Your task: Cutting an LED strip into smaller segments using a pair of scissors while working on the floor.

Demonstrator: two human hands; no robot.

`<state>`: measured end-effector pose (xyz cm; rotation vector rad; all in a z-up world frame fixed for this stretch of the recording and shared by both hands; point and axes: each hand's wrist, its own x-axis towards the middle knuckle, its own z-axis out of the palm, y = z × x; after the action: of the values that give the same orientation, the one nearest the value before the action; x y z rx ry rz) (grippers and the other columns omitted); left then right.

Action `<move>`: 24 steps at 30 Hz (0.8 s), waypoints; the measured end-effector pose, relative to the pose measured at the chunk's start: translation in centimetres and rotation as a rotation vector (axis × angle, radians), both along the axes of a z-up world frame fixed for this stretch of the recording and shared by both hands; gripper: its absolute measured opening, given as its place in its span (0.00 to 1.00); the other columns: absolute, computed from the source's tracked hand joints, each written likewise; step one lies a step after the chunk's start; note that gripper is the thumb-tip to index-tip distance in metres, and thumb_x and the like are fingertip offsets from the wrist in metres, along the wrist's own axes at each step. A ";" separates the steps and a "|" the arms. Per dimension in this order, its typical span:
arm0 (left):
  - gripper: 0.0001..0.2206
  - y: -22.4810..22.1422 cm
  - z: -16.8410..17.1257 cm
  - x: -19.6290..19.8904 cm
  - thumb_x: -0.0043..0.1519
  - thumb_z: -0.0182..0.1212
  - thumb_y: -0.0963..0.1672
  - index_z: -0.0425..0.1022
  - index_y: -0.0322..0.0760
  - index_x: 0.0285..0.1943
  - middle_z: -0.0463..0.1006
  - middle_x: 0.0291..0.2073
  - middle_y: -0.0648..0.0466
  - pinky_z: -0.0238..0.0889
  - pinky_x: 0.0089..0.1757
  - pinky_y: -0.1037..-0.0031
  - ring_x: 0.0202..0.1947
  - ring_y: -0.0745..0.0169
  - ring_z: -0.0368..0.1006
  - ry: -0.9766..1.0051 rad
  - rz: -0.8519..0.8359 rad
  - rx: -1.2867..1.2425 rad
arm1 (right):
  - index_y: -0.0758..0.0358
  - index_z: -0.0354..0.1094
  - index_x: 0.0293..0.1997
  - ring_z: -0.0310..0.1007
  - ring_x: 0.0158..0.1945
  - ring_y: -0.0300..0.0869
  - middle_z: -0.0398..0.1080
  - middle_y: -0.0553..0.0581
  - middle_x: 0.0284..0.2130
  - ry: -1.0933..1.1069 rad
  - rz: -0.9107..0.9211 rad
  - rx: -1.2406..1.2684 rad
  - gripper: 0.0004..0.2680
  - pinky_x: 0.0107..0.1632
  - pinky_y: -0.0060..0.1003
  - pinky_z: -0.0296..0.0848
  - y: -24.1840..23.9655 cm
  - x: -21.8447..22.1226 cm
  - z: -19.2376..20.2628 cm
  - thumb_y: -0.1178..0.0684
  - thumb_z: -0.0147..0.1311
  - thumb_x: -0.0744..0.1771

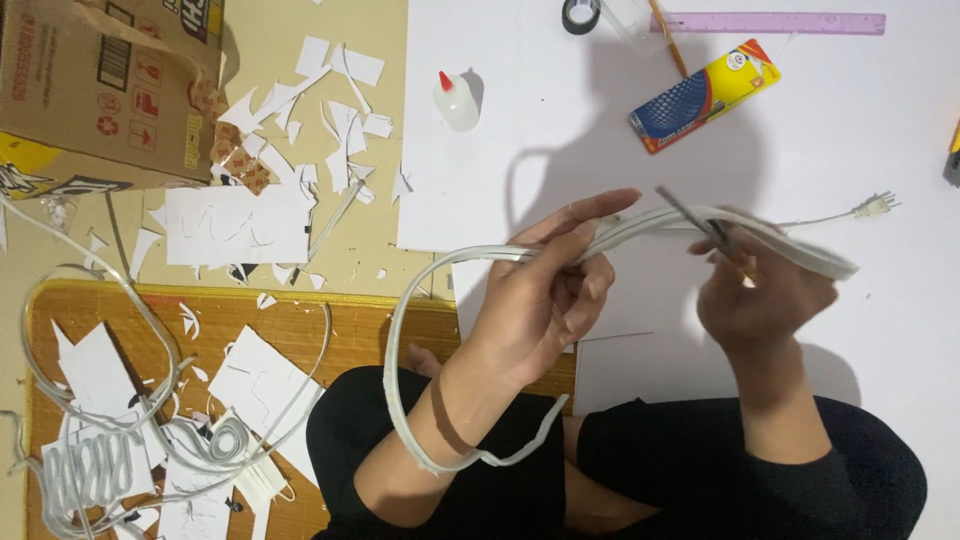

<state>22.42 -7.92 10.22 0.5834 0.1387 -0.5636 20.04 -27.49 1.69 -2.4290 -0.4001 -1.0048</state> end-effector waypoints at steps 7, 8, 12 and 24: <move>0.16 0.1 -0.1 0.2 0.62 0.44 0.40 0.64 0.25 0.58 0.66 0.14 0.55 0.38 0.12 0.87 0.08 0.76 0.50 0.005 0.030 0.035 | 0.79 0.62 0.34 0.67 0.20 0.44 0.68 0.63 0.21 0.143 0.143 0.303 0.05 0.24 0.33 0.65 2.4 -0.2 3.2 0.66 0.41 0.67; 0.16 0.1 0.0 0.3 0.62 0.44 0.41 0.64 0.25 0.57 0.66 0.14 0.55 0.38 0.12 0.87 0.08 0.76 0.50 0.013 0.038 0.058 | 0.80 0.62 0.34 0.64 0.17 0.43 0.65 0.62 0.18 0.160 0.171 0.356 0.05 0.23 0.32 0.63 2.8 -0.3 3.7 0.71 0.38 0.65; 0.15 -0.4 -1.3 0.4 0.63 0.43 0.41 0.65 0.28 0.57 0.66 0.14 0.57 0.36 0.12 0.85 0.08 0.76 0.49 -0.031 0.020 0.088 | 0.82 0.51 0.48 0.65 0.17 0.40 0.65 0.74 0.42 0.327 0.280 0.699 0.17 0.21 0.28 0.67 3.6 -0.9 5.2 0.48 0.29 0.69; 0.24 0.0 -1.4 1.3 0.66 0.36 0.50 0.68 0.24 0.53 0.73 0.16 0.51 0.58 0.16 0.80 0.11 0.66 0.64 -0.307 -0.158 0.251 | 0.48 0.53 0.30 0.71 0.35 0.35 0.65 0.48 0.36 0.424 0.159 1.239 0.13 0.40 0.25 0.76 -2.1 -2.2 4.8 0.39 0.37 0.71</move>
<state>23.67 -7.92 8.87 0.9235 -0.1301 -0.6070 17.83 -29.61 6.52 -1.3628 0.1685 -0.3957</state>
